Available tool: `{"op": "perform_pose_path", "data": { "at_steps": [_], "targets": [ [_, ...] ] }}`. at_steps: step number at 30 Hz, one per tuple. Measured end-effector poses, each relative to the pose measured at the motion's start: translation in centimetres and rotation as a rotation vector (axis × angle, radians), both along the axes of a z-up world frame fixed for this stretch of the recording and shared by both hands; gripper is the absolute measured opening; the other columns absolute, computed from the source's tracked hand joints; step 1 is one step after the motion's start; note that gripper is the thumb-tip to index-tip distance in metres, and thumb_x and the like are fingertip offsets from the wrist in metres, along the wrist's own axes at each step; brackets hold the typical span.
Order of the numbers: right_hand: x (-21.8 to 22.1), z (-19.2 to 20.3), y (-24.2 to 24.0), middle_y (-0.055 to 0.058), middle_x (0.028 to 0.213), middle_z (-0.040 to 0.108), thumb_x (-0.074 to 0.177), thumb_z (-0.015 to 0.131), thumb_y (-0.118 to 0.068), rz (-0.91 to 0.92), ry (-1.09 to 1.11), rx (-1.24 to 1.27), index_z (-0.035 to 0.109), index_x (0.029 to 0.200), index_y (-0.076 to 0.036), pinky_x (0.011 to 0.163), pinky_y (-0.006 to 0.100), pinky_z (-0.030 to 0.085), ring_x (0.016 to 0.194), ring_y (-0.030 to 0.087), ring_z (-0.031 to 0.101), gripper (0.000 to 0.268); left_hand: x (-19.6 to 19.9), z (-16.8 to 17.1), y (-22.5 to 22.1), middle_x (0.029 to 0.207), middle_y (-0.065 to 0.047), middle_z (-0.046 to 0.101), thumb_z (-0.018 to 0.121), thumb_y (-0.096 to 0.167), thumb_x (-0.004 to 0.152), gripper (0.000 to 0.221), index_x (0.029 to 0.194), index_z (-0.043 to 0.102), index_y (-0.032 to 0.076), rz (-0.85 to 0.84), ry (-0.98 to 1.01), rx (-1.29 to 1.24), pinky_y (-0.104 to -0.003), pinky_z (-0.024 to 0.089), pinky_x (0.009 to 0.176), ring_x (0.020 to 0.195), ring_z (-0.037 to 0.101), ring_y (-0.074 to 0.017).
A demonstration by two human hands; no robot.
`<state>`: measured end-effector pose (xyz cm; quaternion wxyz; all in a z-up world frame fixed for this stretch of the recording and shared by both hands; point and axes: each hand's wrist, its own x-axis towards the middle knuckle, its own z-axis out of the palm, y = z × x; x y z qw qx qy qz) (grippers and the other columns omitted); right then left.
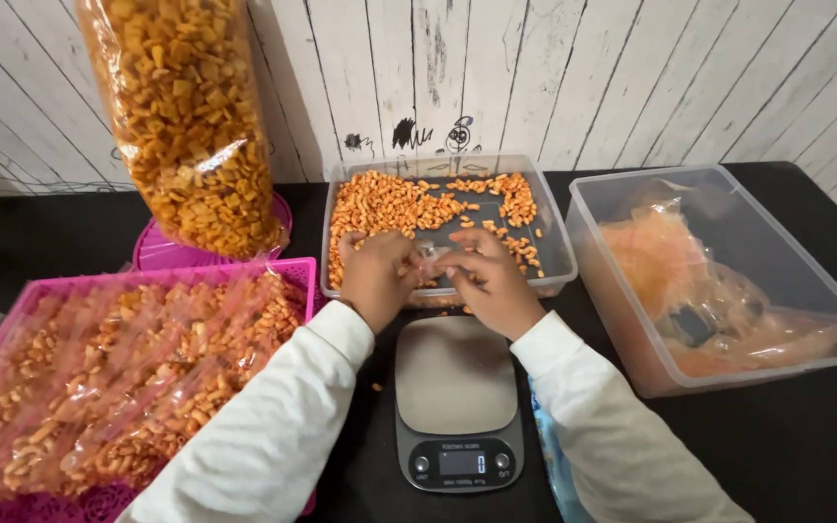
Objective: The person scoops orange snack pieces from a clear container into small plastic bags using a spoon, weighs each bag on a digital scale, and places the filled bags into a pink basket. The process is repeated multiple times throughout the clip.
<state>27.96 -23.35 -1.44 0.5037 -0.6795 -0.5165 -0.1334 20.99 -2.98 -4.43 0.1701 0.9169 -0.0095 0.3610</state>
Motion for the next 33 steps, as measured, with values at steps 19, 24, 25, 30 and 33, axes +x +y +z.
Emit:
{"op": "perform_pose_path", "data": {
  "at_steps": [19,24,25,30,33],
  "targets": [
    [1.3,-2.5,1.2,0.013,0.129,0.055,0.082,0.073,0.012,0.283,0.620,0.373,0.060,0.123,0.003,0.078,0.036,0.065,0.093,0.023,0.073,0.044,-1.8,3.3,-0.3,0.134,-0.014,0.056,0.062,0.005,0.097,0.053,0.148,0.049,0.012,-0.527,0.126,-1.260,-0.020,0.062,0.068,0.082,0.073,-0.0160],
    [0.8,-1.4,0.9,0.009,0.122,0.056,0.082,0.073,0.011,0.278,0.716,0.348,0.059,0.131,0.006,0.068,0.028,0.066,0.090,0.021,0.073,0.051,-0.9,1.8,0.9,0.124,-0.010,0.069,0.066,0.001,0.093,0.039,0.131,0.067,0.011,-0.429,0.017,-1.191,-0.016,0.057,0.061,0.068,0.067,-0.0058],
    [0.7,-1.3,0.7,0.009,0.122,0.056,0.082,0.073,0.011,0.277,0.716,0.348,0.059,0.131,0.006,0.068,0.028,0.066,0.090,0.021,0.073,0.051,-1.0,2.0,0.9,0.124,-0.010,0.069,0.066,0.001,0.093,0.039,0.131,0.067,0.011,-0.429,0.018,-1.192,-0.016,0.057,0.061,0.068,0.067,-0.0058],
    [1.0,-1.6,0.5,0.010,0.108,0.070,0.088,0.072,0.001,0.108,0.795,0.267,0.064,0.130,0.001,0.058,0.018,0.059,0.082,0.013,0.073,0.042,-1.6,2.6,1.1,0.130,-0.013,0.066,0.062,-0.005,0.091,0.050,0.137,0.063,0.015,-0.358,-0.024,-0.700,-0.044,0.043,0.110,0.126,0.060,-0.0309],
    [1.8,-2.5,0.6,0.009,0.099,0.068,0.088,0.073,0.003,0.118,0.748,0.282,0.068,0.120,0.003,0.055,0.017,0.056,0.077,0.013,0.071,0.032,-1.7,2.5,0.4,0.146,-0.028,0.043,0.079,0.022,0.083,0.084,0.155,0.038,0.009,-0.197,-0.088,-0.310,-0.059,0.035,0.111,0.131,0.047,-0.0525]
  ]
}}
